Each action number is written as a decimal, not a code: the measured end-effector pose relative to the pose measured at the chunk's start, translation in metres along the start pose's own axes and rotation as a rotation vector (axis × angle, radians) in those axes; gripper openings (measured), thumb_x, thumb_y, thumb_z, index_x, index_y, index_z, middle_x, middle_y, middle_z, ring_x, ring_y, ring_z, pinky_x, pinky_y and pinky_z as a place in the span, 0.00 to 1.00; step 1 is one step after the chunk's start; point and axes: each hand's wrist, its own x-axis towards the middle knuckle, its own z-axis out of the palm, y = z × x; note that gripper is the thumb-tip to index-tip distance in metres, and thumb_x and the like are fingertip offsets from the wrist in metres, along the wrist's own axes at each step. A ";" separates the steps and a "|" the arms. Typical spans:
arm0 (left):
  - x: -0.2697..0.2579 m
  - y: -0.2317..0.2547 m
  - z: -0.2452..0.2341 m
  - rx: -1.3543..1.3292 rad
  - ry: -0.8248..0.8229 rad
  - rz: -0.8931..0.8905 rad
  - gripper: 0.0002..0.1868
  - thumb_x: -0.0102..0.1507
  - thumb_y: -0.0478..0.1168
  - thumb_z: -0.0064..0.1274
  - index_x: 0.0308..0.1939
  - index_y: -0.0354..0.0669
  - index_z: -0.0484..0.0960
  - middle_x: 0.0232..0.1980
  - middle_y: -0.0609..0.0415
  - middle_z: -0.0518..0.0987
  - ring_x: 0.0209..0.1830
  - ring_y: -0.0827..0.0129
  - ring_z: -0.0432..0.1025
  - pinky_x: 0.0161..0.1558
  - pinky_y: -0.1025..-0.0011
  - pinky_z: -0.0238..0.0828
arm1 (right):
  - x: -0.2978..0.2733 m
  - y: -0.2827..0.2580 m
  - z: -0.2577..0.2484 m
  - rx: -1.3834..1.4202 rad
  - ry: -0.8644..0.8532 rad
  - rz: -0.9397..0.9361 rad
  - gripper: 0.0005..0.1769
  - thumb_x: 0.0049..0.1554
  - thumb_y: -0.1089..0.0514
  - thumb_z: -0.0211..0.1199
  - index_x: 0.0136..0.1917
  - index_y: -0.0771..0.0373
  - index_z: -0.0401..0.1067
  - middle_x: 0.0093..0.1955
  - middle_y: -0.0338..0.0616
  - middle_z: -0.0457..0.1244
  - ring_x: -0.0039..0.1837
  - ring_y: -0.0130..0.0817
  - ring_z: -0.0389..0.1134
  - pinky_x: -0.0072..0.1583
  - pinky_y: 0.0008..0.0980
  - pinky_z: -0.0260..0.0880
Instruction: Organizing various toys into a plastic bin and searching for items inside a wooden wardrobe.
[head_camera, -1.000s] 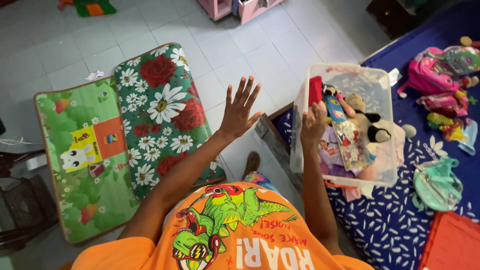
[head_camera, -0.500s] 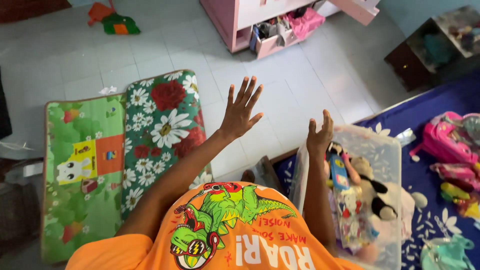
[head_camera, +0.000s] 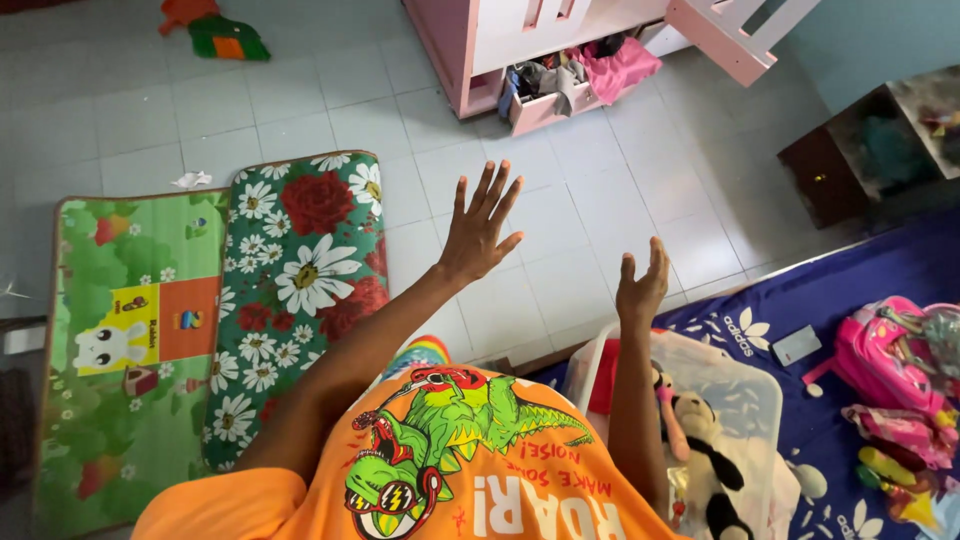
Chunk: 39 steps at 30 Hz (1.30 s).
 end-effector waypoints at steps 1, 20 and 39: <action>0.008 -0.005 0.005 0.001 -0.003 0.000 0.52 0.63 0.51 0.63 0.83 0.49 0.48 0.87 0.48 0.41 0.87 0.54 0.34 0.80 0.37 0.29 | 0.005 0.002 0.004 0.001 -0.001 0.003 0.30 0.62 0.62 0.65 0.74 0.72 0.62 0.73 0.62 0.60 0.74 0.58 0.62 0.73 0.47 0.62; 0.249 -0.179 0.119 -0.054 -0.069 0.131 0.53 0.62 0.51 0.64 0.83 0.49 0.46 0.86 0.46 0.40 0.87 0.53 0.34 0.79 0.37 0.26 | 0.195 0.050 0.127 -0.024 0.132 0.284 0.30 0.64 0.60 0.64 0.76 0.67 0.61 0.75 0.58 0.59 0.74 0.55 0.61 0.69 0.51 0.66; 0.398 -0.268 0.206 -0.098 -0.137 0.130 0.54 0.62 0.52 0.63 0.83 0.49 0.44 0.86 0.45 0.39 0.86 0.49 0.34 0.79 0.35 0.28 | 0.309 0.127 0.205 -0.105 0.172 0.285 0.28 0.65 0.62 0.64 0.76 0.70 0.62 0.73 0.60 0.61 0.74 0.56 0.62 0.71 0.51 0.65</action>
